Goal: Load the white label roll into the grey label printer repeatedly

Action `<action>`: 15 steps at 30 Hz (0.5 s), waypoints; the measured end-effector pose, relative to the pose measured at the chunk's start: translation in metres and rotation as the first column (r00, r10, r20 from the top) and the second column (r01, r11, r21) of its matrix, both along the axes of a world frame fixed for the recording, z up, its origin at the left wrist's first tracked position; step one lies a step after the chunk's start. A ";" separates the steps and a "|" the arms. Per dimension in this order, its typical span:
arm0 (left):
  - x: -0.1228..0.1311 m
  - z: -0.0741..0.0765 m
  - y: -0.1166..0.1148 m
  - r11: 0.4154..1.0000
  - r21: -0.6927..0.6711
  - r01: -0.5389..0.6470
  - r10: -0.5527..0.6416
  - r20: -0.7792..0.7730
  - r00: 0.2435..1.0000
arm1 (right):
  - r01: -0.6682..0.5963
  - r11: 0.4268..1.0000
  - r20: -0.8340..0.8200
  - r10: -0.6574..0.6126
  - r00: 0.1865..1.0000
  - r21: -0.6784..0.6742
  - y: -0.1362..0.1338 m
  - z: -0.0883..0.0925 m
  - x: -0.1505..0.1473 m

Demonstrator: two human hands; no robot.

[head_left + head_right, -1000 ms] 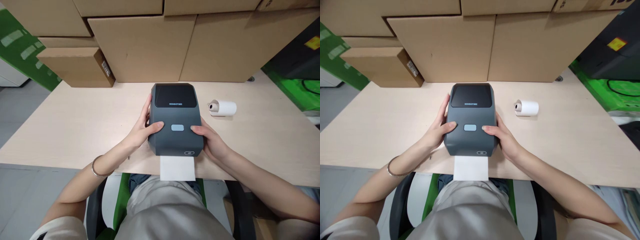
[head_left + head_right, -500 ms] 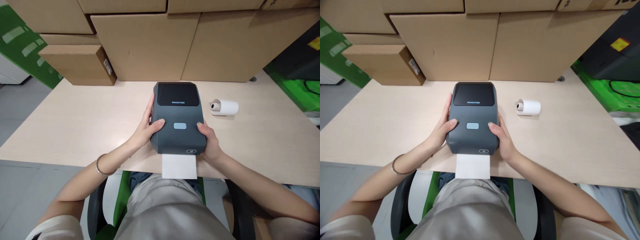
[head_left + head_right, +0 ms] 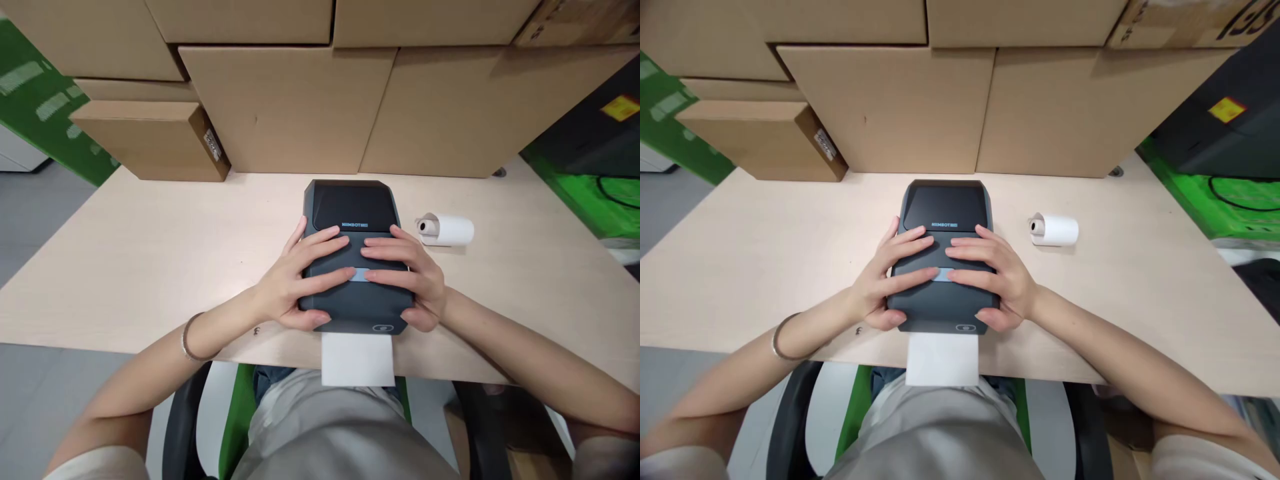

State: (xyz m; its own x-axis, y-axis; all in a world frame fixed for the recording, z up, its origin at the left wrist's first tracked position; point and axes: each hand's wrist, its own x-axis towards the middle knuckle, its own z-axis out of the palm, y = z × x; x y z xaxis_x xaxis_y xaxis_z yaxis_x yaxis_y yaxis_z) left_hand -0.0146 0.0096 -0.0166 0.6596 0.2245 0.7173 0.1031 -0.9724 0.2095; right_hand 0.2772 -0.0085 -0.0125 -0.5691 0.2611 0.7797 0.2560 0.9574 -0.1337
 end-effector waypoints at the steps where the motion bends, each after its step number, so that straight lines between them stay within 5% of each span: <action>1: 0.000 -0.001 0.000 1.000 0.010 -0.002 0.002 -0.006 1.000 | 0.011 1.000 -0.008 -0.011 1.000 0.001 -0.001 -0.001 -0.001; 8: 0.001 -0.001 -0.001 1.000 0.018 -0.019 0.019 0.009 1.000 | 0.088 0.995 -0.030 -0.089 0.996 -0.037 -0.010 0.000 -0.004; 15: -0.018 0.005 0.002 0.997 -0.078 -0.015 0.002 -0.171 0.985 | 0.023 0.999 0.089 -0.019 0.996 -0.044 -0.005 -0.007 0.018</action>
